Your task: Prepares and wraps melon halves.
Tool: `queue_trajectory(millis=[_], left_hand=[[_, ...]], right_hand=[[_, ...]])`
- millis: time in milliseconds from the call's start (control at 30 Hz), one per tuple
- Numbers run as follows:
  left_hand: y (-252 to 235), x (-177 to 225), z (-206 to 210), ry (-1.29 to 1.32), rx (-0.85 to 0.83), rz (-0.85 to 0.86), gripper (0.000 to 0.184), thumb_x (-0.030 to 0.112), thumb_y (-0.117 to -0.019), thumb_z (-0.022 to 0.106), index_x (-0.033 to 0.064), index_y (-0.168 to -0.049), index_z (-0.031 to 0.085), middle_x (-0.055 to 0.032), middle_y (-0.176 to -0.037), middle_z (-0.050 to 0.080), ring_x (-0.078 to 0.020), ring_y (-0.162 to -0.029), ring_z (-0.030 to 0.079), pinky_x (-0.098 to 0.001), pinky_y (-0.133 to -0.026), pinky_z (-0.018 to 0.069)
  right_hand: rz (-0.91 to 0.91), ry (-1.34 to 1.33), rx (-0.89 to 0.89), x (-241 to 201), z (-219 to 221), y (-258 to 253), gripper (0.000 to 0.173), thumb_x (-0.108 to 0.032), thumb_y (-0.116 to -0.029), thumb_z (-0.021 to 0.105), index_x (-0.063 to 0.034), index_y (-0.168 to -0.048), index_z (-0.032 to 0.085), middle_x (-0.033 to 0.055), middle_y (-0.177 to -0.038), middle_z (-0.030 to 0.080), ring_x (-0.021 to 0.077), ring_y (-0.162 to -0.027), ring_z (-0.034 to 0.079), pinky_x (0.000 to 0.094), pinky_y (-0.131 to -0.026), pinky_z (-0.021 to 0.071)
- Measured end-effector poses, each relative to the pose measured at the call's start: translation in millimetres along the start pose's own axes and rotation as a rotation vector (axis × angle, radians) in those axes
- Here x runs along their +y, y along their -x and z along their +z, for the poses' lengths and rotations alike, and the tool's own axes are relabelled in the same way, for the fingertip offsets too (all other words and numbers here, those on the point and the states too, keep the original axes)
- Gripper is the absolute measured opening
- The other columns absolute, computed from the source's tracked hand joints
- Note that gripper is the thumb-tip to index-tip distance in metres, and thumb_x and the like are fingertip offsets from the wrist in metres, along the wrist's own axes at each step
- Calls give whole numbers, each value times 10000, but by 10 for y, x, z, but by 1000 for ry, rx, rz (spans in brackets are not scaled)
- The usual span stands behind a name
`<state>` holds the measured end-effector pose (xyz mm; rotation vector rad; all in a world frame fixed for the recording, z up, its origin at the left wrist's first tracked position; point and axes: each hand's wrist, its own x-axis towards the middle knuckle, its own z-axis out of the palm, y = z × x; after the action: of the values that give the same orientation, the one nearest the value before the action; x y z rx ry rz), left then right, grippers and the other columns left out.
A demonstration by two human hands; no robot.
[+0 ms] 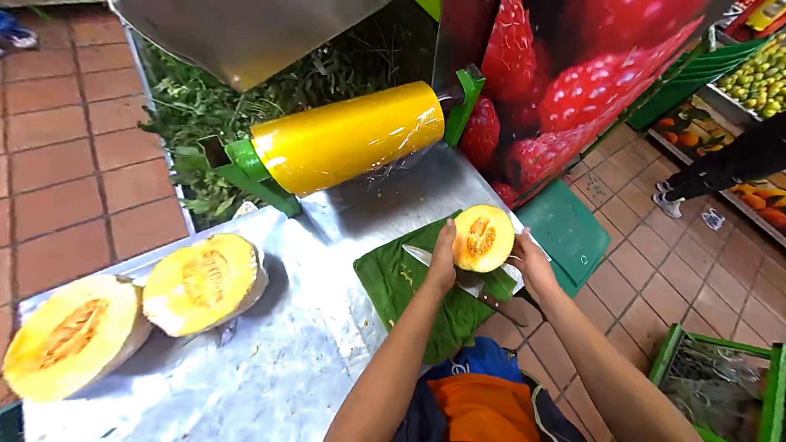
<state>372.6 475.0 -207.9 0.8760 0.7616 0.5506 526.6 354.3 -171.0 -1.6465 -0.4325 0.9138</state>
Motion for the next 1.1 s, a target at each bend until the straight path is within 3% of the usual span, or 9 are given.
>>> queue_trajectory(millis=[100,200,367,433,633,733,833,967,1100], left_hand=[[521,333,194,183,-158,100,786,751,-988,146,264,-1559,380,-50,-1483,543,-249,-1322,555,-540,-1044,505],[764,480,298,-85,-265,233,894,813,-938,180,250,-1633,187,-18,-1623,359,-213,-1450,413,-510,-1150,422],[858,493,94,-352,192,336,754,612,-1051,83,185,-1430,575,44,-1499,548,-175,-1409,470,-485,-1171,376],[647,471,-36,-65,335,205,745,574,-1074,122,80,-1391,581,-45,-1417,617,-195,-1343,545,-447,-1124,429],[-469,564,-536,374,603,250,517,284,-1088,432,23,-1528,359,-163,-1557,434,-250,-1401,473,-399,-1125,425],[-798,680,-530,645,631,440,523,358,-1098,390,59,-1527,363,-106,-1559,440,-213,-1429,432,-408,-1152,380],[-766,804,-353,717,597,497,532,426,-1064,486,141,-1508,412,-46,-1499,513,-184,-1380,490,-413,-1127,409],[57,919,135,395,727,400,392,322,-1008,627,106,-1328,560,2,-1100,614,-91,-928,597,-299,-859,510],[1011,851,440,-370,650,725,98,195,-970,680,111,-1006,716,6,-947,685,-122,-872,651,-333,-819,568]], right_hand=[[-46,-316,-69,-196,-73,182,659,-612,-1071,243,-133,-1347,602,40,-1241,679,180,-1131,647,416,-960,547],[255,-888,-124,-336,8,327,703,-750,-980,265,-231,-1304,612,68,-1221,697,241,-1134,666,510,-919,569],[493,-1293,-313,-69,-321,238,888,-867,-819,402,-200,-1376,586,178,-1332,638,384,-1207,625,617,-957,536],[490,-1311,-348,33,-507,181,846,-810,-872,384,-184,-1419,538,178,-1401,599,386,-1265,595,603,-991,531],[336,-1151,-135,-51,-853,285,658,-626,-1032,111,-160,-1195,545,68,-1026,693,205,-960,690,460,-782,603],[290,-1124,-258,-206,-1021,425,514,-373,-1096,172,-60,-1345,495,164,-1207,657,247,-1111,658,461,-892,593],[217,-829,-87,-180,-1197,600,372,-246,-1115,218,-70,-1340,457,111,-1109,626,159,-995,633,378,-801,574],[56,-751,-184,160,-1561,655,301,9,-1019,405,-82,-1302,450,45,-1116,690,130,-1014,703,359,-837,633],[365,-1159,-115,169,-1573,636,571,-502,-1084,162,-191,-1073,641,61,-960,758,186,-899,746,442,-741,646]])
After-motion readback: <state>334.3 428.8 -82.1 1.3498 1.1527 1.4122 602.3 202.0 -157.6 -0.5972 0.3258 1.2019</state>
